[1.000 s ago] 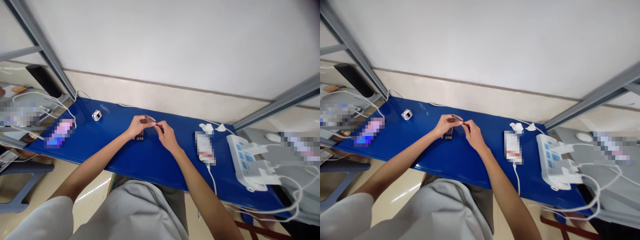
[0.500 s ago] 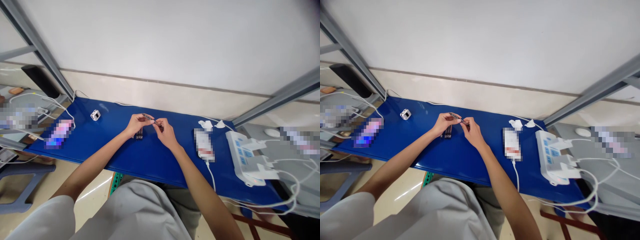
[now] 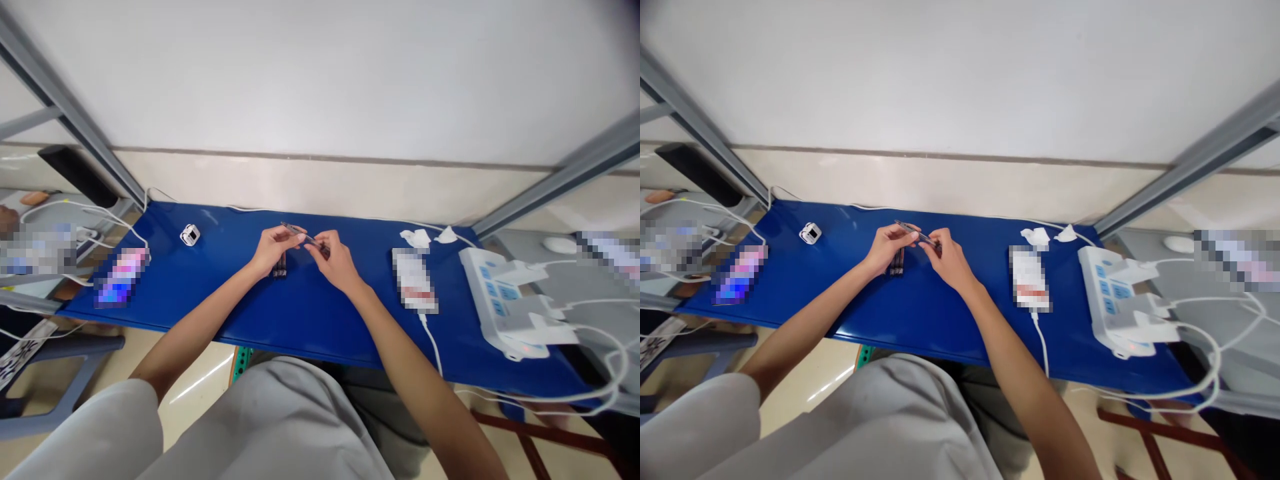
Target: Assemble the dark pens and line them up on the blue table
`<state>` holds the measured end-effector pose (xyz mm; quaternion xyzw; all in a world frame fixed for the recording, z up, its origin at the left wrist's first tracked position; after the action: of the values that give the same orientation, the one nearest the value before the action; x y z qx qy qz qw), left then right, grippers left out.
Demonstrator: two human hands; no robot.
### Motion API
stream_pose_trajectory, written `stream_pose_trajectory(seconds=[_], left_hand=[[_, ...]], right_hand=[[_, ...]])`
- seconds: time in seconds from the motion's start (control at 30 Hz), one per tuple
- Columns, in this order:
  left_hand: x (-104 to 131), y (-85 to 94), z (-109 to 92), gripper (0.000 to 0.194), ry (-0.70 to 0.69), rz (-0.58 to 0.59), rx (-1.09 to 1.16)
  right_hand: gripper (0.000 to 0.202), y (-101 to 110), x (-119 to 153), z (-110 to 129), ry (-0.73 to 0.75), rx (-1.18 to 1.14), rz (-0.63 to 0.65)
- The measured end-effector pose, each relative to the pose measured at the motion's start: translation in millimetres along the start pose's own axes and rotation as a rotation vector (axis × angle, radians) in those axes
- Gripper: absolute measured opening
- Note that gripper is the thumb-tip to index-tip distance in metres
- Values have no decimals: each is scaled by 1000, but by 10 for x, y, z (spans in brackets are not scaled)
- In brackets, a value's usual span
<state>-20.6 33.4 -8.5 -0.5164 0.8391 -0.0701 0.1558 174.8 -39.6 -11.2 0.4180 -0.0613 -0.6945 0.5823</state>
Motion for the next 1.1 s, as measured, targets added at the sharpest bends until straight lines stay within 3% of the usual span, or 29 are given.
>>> stream_pose_trajectory(seconds=[0.27, 0.63, 0.9, 1.1], left_hand=[[45, -85, -42, 38, -21, 11, 55], [56, -116, -84, 35, -39, 38, 44], [86, -178, -153, 38, -60, 25, 58], [57, -161, -135, 42, -48, 14, 59]], right_hand=[[43, 71, -11, 46, 63, 50, 26], [32, -31, 61, -13, -6, 16, -33], [35, 58, 10, 50, 26, 3, 18], [38, 12, 32, 63, 33, 18, 70]])
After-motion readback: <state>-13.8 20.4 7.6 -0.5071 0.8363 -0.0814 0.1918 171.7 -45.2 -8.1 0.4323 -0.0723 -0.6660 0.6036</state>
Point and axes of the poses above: each hand's wrist, its own x-axis away from the middle knuckle, its own y-axis out of the back of the hand, z = x × y, the point moved 2 cm from there along -x, towards the middle knuckle, and after that the axes turned 4 degrees about x, right-handed, at the moved point
